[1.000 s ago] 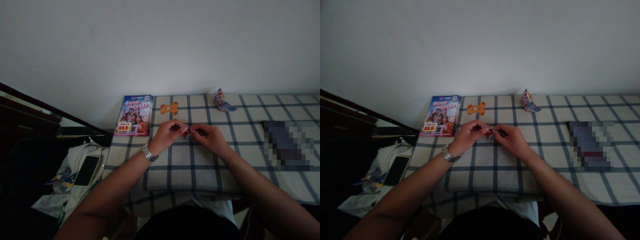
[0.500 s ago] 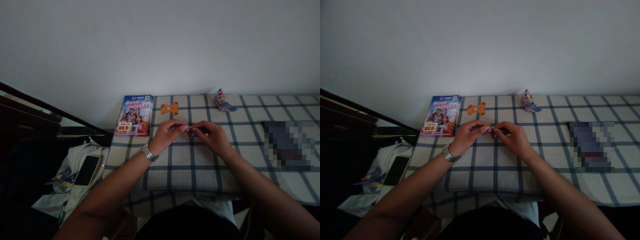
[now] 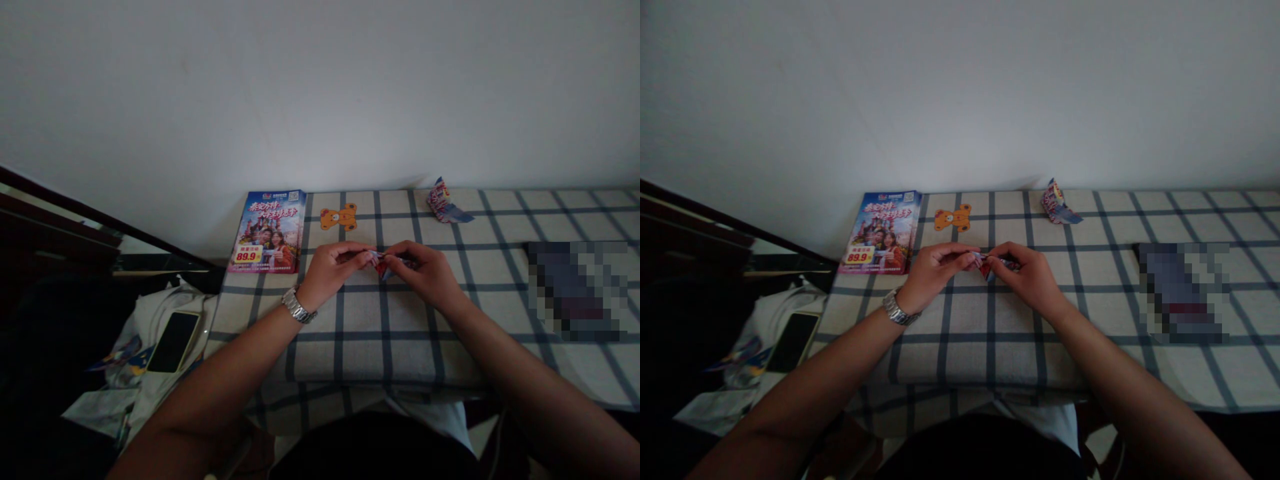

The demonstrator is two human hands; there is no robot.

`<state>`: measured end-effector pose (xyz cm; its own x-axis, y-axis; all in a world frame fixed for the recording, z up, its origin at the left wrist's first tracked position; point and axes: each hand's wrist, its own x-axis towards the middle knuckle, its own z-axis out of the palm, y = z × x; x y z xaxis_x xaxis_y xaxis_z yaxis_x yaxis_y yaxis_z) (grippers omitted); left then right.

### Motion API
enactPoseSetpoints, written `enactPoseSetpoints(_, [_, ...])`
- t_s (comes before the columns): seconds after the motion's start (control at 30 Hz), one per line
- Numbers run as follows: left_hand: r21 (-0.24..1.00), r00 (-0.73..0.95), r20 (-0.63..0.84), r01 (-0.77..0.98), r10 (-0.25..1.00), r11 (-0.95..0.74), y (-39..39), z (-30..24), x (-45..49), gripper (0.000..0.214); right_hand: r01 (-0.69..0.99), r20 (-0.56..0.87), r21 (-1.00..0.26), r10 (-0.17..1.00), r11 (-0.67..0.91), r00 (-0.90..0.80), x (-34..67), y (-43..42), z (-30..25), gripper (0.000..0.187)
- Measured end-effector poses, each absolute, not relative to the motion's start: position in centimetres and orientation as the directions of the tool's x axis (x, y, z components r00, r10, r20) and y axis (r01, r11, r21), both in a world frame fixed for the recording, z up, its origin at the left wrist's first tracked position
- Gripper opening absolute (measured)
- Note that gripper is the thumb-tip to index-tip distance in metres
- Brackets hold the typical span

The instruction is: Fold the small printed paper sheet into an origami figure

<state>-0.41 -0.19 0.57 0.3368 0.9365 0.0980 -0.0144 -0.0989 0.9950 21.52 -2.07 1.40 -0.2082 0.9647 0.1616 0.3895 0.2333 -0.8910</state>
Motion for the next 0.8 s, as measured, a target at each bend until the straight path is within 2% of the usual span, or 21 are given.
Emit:
enactPoseSetpoints(0.23, [0.985, 0.315, 0.156, 0.015, 0.936, -0.170, -0.30, 0.57, -0.43, 0.030, 0.249, 0.075, -0.958, 0.961, 0.144, -0.268, 21.13, -2.05, 1.08, 0.025])
enactPoseSetpoints(0.43, [0.981, 0.329, 0.161, 0.049, 0.930, -0.187, -0.37, 0.61, -0.44, 0.029, 0.215, 0.046, -0.971, 0.962, 0.106, -0.270, 20.93, -1.92, 0.75, 0.026])
enactPoseSetpoints(0.57, [0.982, 0.300, 0.176, 0.007, 0.937, -0.187, -0.26, 0.67, -0.53, 0.029, 0.210, 0.025, -0.975, 0.969, 0.079, -0.246, 21.05, -1.93, 0.95, 0.031])
enactPoseSetpoints(0.7, [0.979, 0.295, 0.194, 0.000, 0.936, -0.203, -0.09, 0.67, -0.61, 0.026, 0.254, 0.040, -0.963, 0.978, 0.093, -0.205, 21.45, -1.91, 1.01, 0.031])
enactPoseSetpoints(0.8, [0.972, 0.333, 0.205, 0.040, 0.920, -0.230, -0.20, 0.79, -0.46, 0.021, 0.382, 0.118, -0.905, 0.973, 0.188, -0.200, 21.65, -1.93, 1.09, 0.027])
